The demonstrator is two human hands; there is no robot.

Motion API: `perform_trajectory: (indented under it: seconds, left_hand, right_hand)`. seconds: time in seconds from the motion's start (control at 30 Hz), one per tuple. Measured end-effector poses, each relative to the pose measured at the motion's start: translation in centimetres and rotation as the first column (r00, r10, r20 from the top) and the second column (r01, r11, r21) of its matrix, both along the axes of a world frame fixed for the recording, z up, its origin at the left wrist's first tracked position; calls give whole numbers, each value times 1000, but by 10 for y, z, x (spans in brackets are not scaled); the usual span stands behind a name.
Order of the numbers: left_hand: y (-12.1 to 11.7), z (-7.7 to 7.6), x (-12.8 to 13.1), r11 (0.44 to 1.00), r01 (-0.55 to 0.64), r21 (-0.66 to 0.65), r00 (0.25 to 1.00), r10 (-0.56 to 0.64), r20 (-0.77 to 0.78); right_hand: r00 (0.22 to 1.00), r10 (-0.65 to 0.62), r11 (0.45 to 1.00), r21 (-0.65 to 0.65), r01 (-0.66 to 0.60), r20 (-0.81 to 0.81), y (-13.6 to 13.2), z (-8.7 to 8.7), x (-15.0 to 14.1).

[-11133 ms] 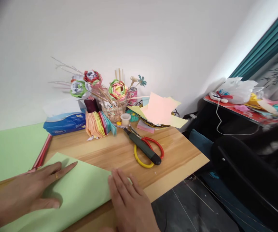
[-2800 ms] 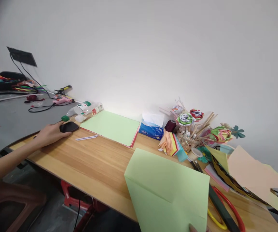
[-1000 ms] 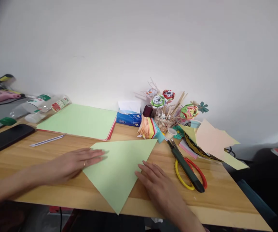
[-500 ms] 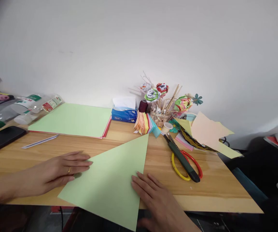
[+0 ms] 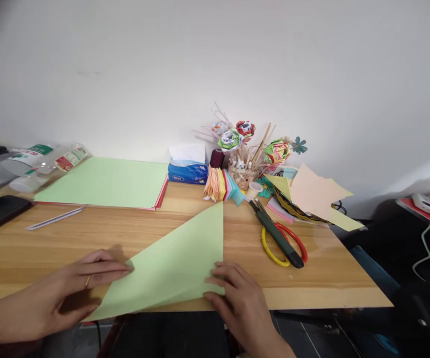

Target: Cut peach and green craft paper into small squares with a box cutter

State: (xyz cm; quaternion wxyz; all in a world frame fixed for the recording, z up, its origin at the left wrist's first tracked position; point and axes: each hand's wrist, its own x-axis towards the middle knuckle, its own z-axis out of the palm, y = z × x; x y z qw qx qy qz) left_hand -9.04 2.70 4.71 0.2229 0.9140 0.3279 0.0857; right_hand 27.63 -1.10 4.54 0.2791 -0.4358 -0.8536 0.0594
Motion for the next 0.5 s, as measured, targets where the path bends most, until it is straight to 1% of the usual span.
perform_trajectory:
  seconds: [0.07,0.13,0.2,0.27,0.33,0.4,0.47,0.5]
  left_hand:
    - [4,0,1,999,-32,-30,999,33,10]
    - [8,2,3,996,-59,-71,998,61,33]
    - [13,7,7,989,-68,-128,995,77,68]
    - [18,12,14,974,-72,-214,988,99,118]
    - [22,14,22,934,-122,-335,969,185,164]
    - [26,11,30,865,-245,-438,925,344,162]
    - [27,6,37,790,-386,-476,862,492,119]
    - [28,4,41,764,-437,-476,835,541,103]
  right_hand:
    - [996,-38,999,-30,36,-86,2,0,0]
    - [976,-133,990,-76,122,-170,3,1,-1]
    - [943,-245,966,-143,217,-224,5,2,-4]
    - [913,-330,937,-203,285,-240,7,2,-7]
    - [893,-380,916,-237,325,-242,10,1,-8]
    - [878,-411,897,-279,342,-246,13,0,-8]
    - [879,-406,888,-335,315,-250,16,0,-6]
    - [885,-390,885,-367,286,-253,17,1,-5]
